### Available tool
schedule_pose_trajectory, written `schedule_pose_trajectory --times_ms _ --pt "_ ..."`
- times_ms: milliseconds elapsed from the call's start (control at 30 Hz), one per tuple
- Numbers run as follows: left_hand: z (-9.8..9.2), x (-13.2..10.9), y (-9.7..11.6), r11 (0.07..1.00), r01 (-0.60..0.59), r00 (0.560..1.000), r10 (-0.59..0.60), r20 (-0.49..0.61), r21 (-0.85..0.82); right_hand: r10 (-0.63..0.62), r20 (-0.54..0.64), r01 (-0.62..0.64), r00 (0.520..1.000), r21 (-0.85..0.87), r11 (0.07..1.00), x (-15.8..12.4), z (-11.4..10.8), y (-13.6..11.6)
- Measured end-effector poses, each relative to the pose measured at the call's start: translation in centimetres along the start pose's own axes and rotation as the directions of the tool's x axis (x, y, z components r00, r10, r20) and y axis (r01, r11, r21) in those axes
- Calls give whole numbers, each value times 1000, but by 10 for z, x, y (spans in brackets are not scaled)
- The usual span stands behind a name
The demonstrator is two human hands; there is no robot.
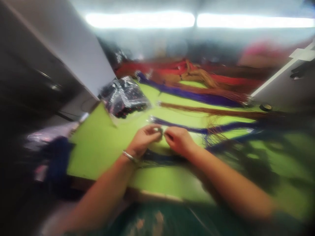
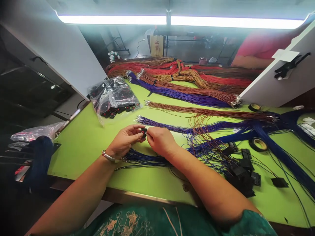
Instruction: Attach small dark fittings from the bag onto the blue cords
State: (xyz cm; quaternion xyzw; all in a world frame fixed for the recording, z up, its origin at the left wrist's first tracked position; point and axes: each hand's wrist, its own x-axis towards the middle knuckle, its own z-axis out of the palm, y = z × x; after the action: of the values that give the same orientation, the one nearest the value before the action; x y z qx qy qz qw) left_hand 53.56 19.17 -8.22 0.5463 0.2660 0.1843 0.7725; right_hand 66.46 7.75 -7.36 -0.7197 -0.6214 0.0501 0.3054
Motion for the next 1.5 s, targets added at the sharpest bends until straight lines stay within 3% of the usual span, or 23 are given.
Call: schedule_pose_trajectory --times_ms 100,233,400,600,833,1000,1167,1500 --pt "1 0 3 988 103 995 -104 2 -117 56 -45 -47 997 174 984 0 2 1" --pt "2 0 4 979 117 993 -118 2 -166 188 -100 -144 977 344 928 0 1 -1" --pt "2 -1 5 975 136 990 -141 -19 -176 203 -139 -146 969 342 928 0 -1 -2" --pt "3 -2 6 987 79 996 -83 -24 -141 275 -102 -222 956 365 904 2 1 0" --pt "3 -2 3 992 43 999 -45 -12 -120 184 -131 -142 974 281 949 -1 5 3" --pt "4 -2 5 983 93 995 -98 -24 -159 0 -184 11 983 56 998 -4 8 6" --pt "1 0 6 964 160 986 -167 -17 -212 -153 -201 121 968 -163 979 -5 7 8" --pt "3 -1 4 966 167 985 -171 0 -197 -184 -181 134 966 -258 957 -6 12 9"
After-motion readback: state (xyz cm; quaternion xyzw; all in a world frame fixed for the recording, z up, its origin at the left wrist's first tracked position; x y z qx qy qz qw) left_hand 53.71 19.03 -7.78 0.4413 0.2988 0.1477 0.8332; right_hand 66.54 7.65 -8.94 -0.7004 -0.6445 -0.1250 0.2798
